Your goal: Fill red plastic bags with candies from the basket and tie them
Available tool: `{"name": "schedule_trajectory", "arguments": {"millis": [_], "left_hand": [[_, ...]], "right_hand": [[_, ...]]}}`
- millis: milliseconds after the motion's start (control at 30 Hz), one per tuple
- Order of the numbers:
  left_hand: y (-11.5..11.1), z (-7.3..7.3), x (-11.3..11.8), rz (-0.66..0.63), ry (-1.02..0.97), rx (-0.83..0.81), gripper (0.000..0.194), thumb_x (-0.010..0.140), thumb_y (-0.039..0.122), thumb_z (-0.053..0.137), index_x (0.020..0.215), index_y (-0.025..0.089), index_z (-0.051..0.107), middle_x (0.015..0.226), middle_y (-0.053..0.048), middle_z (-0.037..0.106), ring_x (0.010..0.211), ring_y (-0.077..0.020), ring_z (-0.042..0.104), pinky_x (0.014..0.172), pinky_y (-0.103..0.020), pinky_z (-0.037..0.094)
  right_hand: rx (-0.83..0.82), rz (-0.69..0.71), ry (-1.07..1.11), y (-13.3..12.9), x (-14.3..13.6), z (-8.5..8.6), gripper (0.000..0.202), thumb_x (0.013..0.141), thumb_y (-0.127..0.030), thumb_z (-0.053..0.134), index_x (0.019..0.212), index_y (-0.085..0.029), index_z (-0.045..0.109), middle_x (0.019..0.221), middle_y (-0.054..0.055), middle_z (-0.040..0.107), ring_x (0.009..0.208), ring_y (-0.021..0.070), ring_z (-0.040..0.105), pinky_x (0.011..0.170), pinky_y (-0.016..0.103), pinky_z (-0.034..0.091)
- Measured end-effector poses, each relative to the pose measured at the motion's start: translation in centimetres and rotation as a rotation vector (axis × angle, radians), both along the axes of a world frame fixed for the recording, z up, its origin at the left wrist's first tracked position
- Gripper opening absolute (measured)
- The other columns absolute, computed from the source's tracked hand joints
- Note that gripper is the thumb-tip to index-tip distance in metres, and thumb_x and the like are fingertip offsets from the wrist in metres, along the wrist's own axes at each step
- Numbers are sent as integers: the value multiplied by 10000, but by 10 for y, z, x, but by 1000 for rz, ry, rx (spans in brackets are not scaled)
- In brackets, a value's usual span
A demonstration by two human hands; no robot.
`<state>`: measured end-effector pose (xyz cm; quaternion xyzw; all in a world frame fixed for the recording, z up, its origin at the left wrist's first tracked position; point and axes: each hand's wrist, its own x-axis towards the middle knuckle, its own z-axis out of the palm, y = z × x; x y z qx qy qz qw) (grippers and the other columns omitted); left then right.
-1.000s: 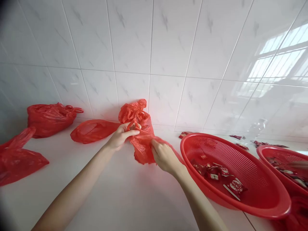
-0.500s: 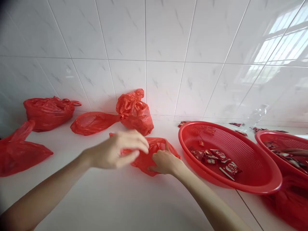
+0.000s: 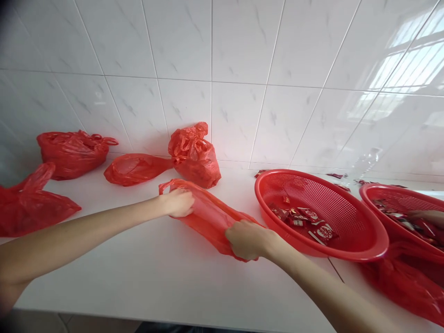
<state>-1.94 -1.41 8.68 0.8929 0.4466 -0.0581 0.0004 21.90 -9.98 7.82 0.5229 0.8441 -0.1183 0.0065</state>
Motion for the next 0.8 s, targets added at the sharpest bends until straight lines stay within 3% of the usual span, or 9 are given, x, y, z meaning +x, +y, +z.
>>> {"name": "schedule_trajectory", "arguments": {"millis": [67,133,167,233,367,433,533,667,800], "left_hand": [[-6,1,-8,38,38,-22,266,651,213,665,433,175,517,491,-76,541,631,-283,628,638,-383,486],[-15,1,-11,42,66,-44,120,580,204,696,525,174,593,557,-80,605,643,-293,640,628,-388,497],[-20,1,-12,36,77,-54,86,554,191,706,604,173,638,612,-89,643,666,-305,652,635,-395,504],[-32,0,-9,32,102,-83,262,565,194,712,824,158,699,762,-132,705,745,-339,676,652,-414,517],[-48,0,1,58,201,-175,433,728,313,676,1112,115,658,985,-212,716,891,-384,684,648,-414,521],[-53,2,5,36,245,-183,365,761,319,673,1066,119,675,965,-211,719,909,-383,680,658,-399,510],[-61,12,11,-102,230,-159,138,801,181,597,897,154,692,828,-150,719,794,-315,677,635,-352,468],[-73,30,18,-385,121,12,275,756,-19,465,779,174,660,680,-75,664,633,-234,608,608,-333,415],[-69,24,16,-418,104,199,271,744,-39,483,670,177,627,579,-40,599,712,-226,598,894,-425,442]], "right_hand": [[-103,46,-109,4,2,5,174,739,-82,565,656,-220,498,465,-12,485,456,171,469,467,281,286],[-82,34,-189,7,1,10,55,796,-149,559,812,-202,556,552,23,562,562,221,567,493,291,332],[-54,19,-242,8,-1,11,99,789,-173,589,888,-180,578,593,40,593,614,244,604,512,297,360],[-33,-8,-375,10,-6,9,324,712,-168,681,1022,-124,597,660,75,637,697,293,655,557,318,415],[-61,-53,-519,13,-13,-3,612,578,-24,716,1171,-66,571,741,130,681,749,358,686,597,358,460],[-63,-37,-517,15,-12,-4,585,589,3,675,1160,-87,583,812,141,695,753,341,690,589,342,450],[-68,61,-438,13,-8,6,350,689,-71,633,1029,-152,634,867,110,683,742,286,674,564,303,400],[-35,193,-216,5,-7,26,163,821,-124,543,915,-207,646,740,37,620,603,197,594,529,277,315],[153,236,-307,4,-12,18,185,841,-65,507,886,-174,650,721,45,642,653,198,615,662,311,421]]}}
